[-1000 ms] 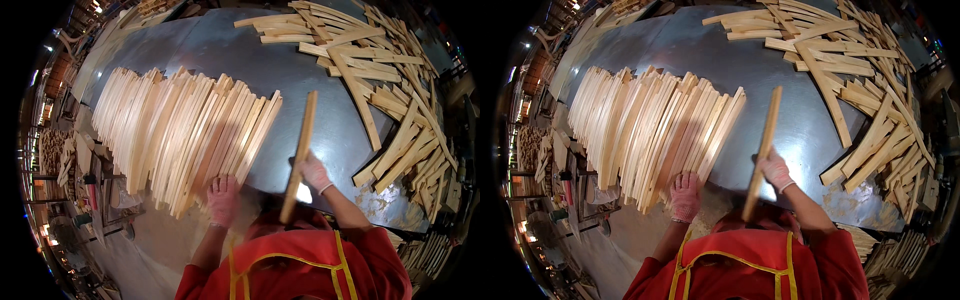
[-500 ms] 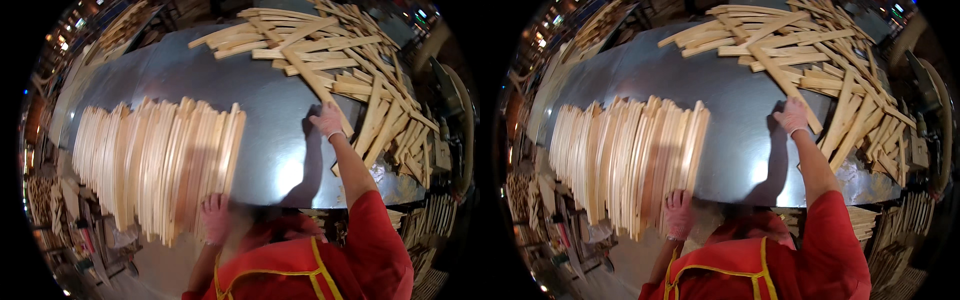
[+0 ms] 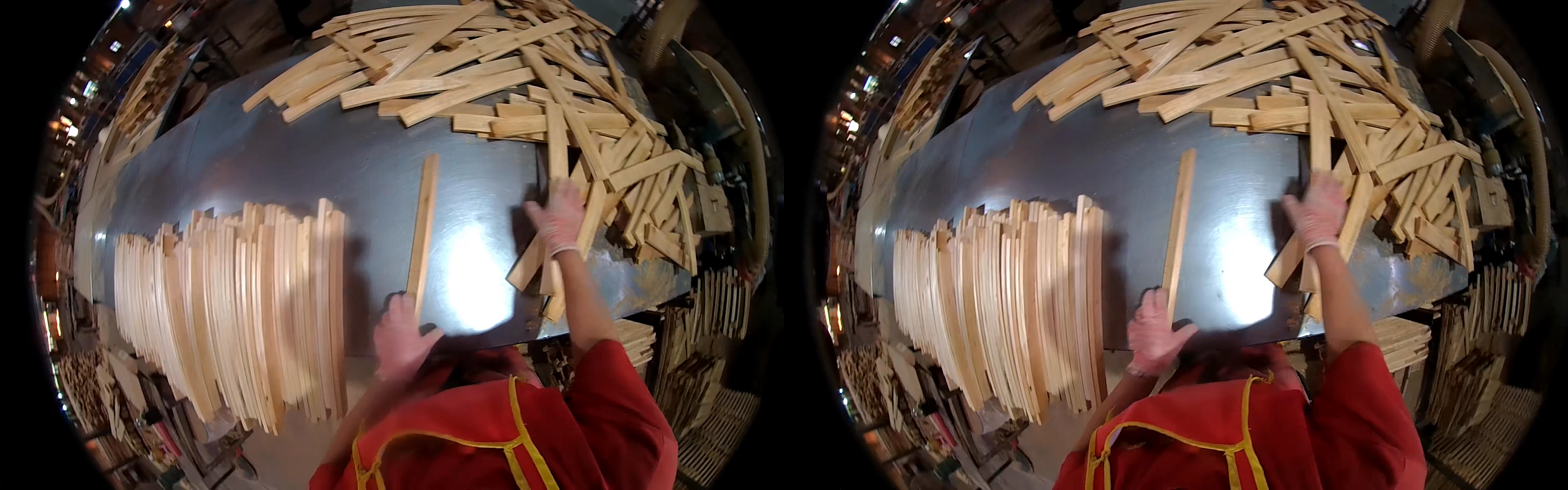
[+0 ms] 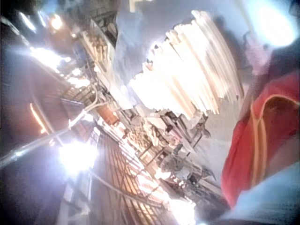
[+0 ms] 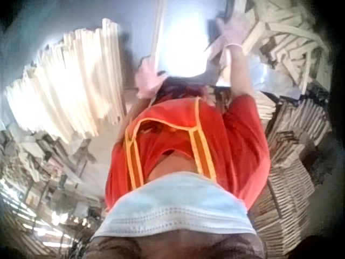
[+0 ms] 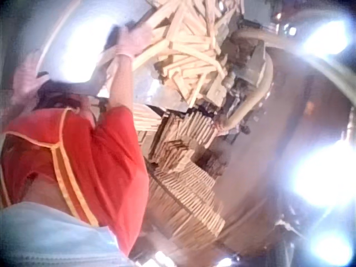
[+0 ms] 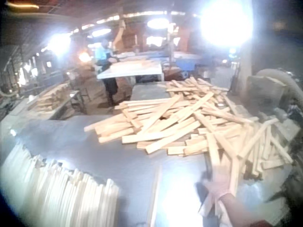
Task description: The person stacks thin wooden planks on a metal table in a workshop. They pick up planks from a pile and arrange them into a neat stack, occasionally adjusting the alignment of the wood pieces.
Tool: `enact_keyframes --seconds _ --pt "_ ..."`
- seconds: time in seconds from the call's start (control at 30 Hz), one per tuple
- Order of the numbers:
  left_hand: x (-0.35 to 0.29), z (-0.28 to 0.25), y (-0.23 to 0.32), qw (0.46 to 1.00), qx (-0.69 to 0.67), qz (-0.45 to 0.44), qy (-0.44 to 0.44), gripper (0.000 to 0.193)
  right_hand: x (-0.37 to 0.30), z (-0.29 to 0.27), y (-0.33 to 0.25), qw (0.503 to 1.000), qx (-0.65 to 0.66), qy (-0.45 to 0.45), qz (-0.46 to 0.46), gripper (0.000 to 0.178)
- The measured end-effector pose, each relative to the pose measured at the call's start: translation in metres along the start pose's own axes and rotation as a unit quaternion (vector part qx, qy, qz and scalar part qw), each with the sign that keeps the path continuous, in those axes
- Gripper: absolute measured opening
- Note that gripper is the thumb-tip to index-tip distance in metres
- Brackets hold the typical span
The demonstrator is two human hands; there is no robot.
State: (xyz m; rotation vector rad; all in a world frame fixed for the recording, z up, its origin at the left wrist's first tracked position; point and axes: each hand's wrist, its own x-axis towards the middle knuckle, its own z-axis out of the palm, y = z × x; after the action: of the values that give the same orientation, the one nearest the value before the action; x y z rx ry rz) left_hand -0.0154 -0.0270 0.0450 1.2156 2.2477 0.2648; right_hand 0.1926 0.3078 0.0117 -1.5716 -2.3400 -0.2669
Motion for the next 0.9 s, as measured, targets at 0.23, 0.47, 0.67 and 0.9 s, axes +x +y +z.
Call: enact_keyframes --seconds 0.23,0.47,0.67,0.9 --pt "0.0 0.048 -0.057 0.995 -0.08 -0.025 0.053 0.067 -0.04 -0.005 -0.026 0.943 0.237 -0.136 0.192 0.06" --pt "-0.062 0.02 -0.095 0.993 -0.089 -0.077 0.03 0.067 -0.198 -0.025 -0.207 0.752 0.524 -0.374 0.145 0.071" --pt "-0.103 0.002 -0.119 0.971 0.096 0.011 0.218 0.071 -0.197 -0.063 -0.307 0.738 0.335 -0.554 -0.188 0.064" --pt "-0.099 -0.009 -0.131 0.976 0.08 0.036 0.199 0.067 -0.082 -0.025 -0.165 0.997 0.035 -0.014 -0.072 0.062"
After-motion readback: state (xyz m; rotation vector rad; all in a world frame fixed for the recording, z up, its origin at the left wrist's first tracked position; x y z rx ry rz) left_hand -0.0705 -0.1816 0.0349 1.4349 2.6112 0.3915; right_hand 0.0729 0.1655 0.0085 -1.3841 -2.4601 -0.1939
